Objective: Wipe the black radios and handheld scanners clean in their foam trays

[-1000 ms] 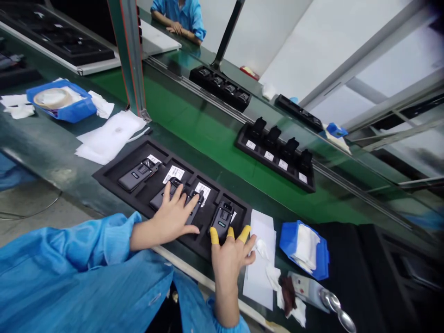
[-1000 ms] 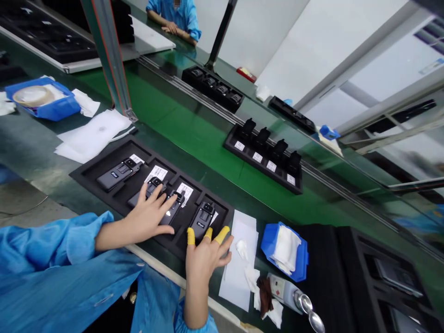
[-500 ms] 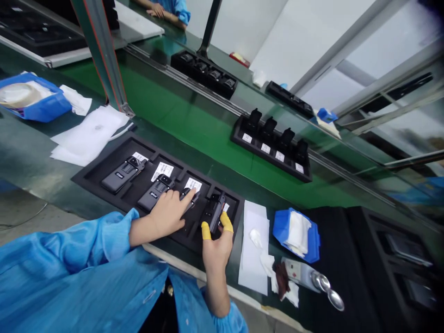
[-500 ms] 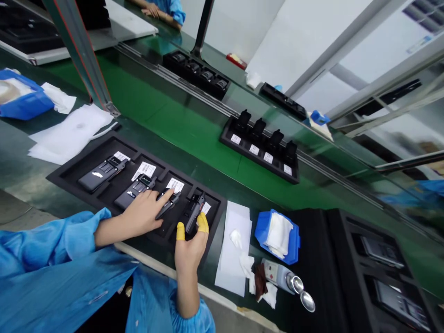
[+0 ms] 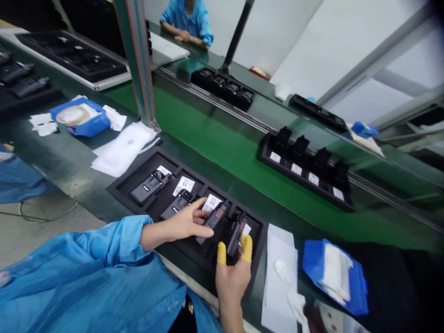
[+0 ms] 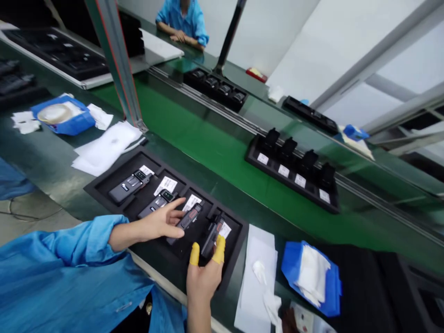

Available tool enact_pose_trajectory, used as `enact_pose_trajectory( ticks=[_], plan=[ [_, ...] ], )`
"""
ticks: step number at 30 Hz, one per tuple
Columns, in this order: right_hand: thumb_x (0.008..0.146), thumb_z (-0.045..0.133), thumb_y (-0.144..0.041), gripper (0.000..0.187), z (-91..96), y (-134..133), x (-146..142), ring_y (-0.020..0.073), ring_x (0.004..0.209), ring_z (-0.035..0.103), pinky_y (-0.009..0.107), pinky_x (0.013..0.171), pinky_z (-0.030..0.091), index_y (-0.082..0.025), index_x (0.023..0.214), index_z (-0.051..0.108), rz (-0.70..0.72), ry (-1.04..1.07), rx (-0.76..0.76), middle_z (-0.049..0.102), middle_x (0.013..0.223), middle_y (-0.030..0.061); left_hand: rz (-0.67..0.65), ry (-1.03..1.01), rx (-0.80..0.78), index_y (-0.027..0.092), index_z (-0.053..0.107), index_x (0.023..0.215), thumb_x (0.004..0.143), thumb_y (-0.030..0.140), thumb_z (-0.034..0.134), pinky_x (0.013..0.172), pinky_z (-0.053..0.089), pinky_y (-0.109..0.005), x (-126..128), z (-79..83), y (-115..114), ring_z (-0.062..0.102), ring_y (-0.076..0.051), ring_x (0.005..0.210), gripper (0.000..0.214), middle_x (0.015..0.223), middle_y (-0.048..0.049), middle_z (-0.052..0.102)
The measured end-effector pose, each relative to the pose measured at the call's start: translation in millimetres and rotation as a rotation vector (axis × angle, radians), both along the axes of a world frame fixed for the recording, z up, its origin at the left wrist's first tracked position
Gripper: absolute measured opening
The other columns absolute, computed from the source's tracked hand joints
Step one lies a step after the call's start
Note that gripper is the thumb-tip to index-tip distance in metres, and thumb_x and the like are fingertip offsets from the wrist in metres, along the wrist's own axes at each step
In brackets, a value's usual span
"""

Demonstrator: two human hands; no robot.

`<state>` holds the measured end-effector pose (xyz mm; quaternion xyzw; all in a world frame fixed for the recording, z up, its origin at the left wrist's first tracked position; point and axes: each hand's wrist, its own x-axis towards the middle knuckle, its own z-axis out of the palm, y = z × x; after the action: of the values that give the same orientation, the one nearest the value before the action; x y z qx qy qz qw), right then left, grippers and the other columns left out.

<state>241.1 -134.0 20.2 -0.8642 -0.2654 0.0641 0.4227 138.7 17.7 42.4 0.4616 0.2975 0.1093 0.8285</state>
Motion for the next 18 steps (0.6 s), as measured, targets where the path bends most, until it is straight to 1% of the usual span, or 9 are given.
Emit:
enact_pose_trajectory(
  ticks=[2,3,6,8,13,16,18],
  plan=[
    [0.075,0.049,-0.064,0.091,6.1,4.9,0.6,0.0323,0.106,0.057,0.049,0.090,0.044,-0.008,0.142,0.025,-0.022,0.043,-0.054,0.054,0.125,0.0203,0.024,-0.015,-0.003,0.020,0.015,0.147,0.045,0.030,0.089,0.090,0.044,-0.039,-3.0,-1.5,-3.4,0.061,-0.023,0.098,0.126,0.121,-0.0168,0.055],
    [0.074,0.048,-0.065,0.092,7.9,7.5,0.9,0.0332,0.108,0.056,0.050,0.091,0.044,-0.007,0.142,0.024,-0.025,0.034,-0.076,0.054,0.126,0.0206,0.032,-0.023,0.004,0.018,0.015,0.147,0.044,0.030,0.090,0.091,0.043,-0.039,-4.3,-1.7,-4.7,0.061,-0.023,0.098,0.127,0.117,-0.0162,0.057],
    [0.075,0.040,-0.070,0.090,7.0,13.7,1.2,0.0360,0.116,0.051,0.050,0.095,0.041,-0.005,0.138,0.035,-0.009,-0.074,-0.102,0.050,0.130,0.0222,0.063,-0.069,-0.001,0.020,0.018,0.146,0.043,0.027,0.091,0.092,0.042,-0.039,-7.1,-1.3,-6.2,0.061,-0.021,0.096,0.126,0.113,-0.0131,0.058],
    [0.077,0.037,-0.070,0.088,2.8,15.6,0.7,0.0361,0.114,0.052,0.051,0.094,0.042,-0.004,0.136,0.038,-0.007,-0.135,-0.103,0.050,0.129,0.0233,0.091,-0.106,-0.013,0.022,0.021,0.144,0.043,0.024,0.091,0.093,0.042,-0.040,-7.6,-1.5,-5.3,0.061,-0.020,0.094,0.123,0.112,-0.0113,0.057],
    [0.081,0.043,-0.062,0.086,-8.5,15.2,-1.2,0.0352,0.112,0.054,0.050,0.090,0.045,0.000,0.139,0.030,-0.029,-0.227,-0.087,0.055,0.122,0.0249,0.137,-0.124,-0.039,0.024,0.028,0.141,0.043,0.020,0.091,0.093,0.041,-0.041,-6.5,-6.4,-1.4,0.061,-0.018,0.092,0.116,0.109,-0.0091,0.057],
    [0.082,0.046,-0.059,0.083,-12.5,14.8,-1.8,0.0343,0.112,0.053,0.049,0.091,0.045,-0.001,0.139,0.030,-0.026,-0.279,-0.078,0.054,0.123,0.0252,0.153,-0.107,-0.045,0.025,0.030,0.140,0.046,0.021,0.090,0.094,0.041,-0.041,-6.3,-9.5,-0.3,0.061,-0.018,0.092,0.112,0.107,-0.0080,0.057],
    [0.082,0.047,-0.058,0.082,-11.8,15.1,-2.1,0.0334,0.112,0.053,0.048,0.091,0.045,-0.002,0.139,0.030,-0.026,-0.277,-0.066,0.055,0.123,0.0245,0.161,-0.101,-0.048,0.024,0.029,0.139,0.047,0.021,0.090,0.093,0.042,-0.040,-6.2,-10.6,0.0,0.061,-0.018,0.092,0.110,0.106,-0.0076,0.057]
  ],
)
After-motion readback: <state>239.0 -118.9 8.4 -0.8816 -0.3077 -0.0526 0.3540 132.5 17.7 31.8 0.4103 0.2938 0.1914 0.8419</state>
